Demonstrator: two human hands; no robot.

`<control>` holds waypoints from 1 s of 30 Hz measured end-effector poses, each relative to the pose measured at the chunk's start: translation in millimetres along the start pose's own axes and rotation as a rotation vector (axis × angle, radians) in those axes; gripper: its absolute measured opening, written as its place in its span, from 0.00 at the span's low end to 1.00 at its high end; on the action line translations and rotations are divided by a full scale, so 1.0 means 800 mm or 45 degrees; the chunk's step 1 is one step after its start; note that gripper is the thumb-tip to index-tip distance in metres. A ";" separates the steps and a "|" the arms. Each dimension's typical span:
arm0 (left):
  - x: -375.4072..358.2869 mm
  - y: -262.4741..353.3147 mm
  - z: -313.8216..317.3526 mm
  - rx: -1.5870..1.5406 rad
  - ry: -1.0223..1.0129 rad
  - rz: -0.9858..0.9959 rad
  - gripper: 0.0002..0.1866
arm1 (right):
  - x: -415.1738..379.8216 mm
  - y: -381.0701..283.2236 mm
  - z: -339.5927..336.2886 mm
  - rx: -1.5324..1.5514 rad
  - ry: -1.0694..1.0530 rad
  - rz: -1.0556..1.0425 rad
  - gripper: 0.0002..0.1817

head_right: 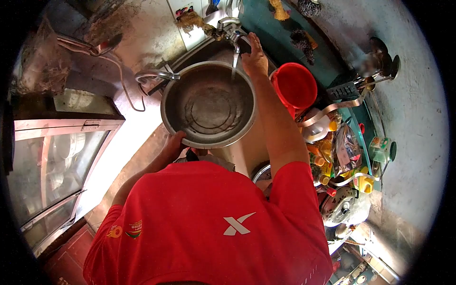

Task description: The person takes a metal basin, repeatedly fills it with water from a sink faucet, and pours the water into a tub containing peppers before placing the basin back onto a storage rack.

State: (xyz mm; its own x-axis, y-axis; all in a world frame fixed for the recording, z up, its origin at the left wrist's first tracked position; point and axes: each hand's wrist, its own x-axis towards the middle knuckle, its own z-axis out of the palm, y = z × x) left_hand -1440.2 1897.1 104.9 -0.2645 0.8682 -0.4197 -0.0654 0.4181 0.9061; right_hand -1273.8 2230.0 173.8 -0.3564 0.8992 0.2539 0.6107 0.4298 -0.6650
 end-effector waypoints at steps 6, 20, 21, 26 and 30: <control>0.000 0.010 0.003 -0.088 0.029 0.003 0.16 | -0.006 -0.011 -0.006 0.004 -0.001 0.027 0.35; -0.004 0.035 0.005 -0.049 -0.003 -0.128 0.16 | -0.028 -0.030 -0.001 -0.010 0.138 0.102 0.32; -0.003 0.029 0.005 -0.084 -0.013 -0.105 0.16 | -0.030 -0.029 0.002 0.161 0.120 0.205 0.31; -0.001 0.016 0.001 -0.092 -0.040 -0.117 0.19 | -0.057 -0.085 -0.021 0.970 0.049 0.606 0.29; 0.002 0.025 0.004 -0.388 -0.013 -0.235 0.22 | -0.106 -0.041 -0.022 0.524 0.254 0.391 0.30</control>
State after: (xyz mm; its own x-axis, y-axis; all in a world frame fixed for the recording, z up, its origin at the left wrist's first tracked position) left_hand -1439.2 1907.4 122.4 -0.2118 0.7887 -0.5771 -0.3954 0.4709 0.7886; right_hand -1251.1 2141.4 186.4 -0.0398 0.9935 0.1063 0.3244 0.1135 -0.9391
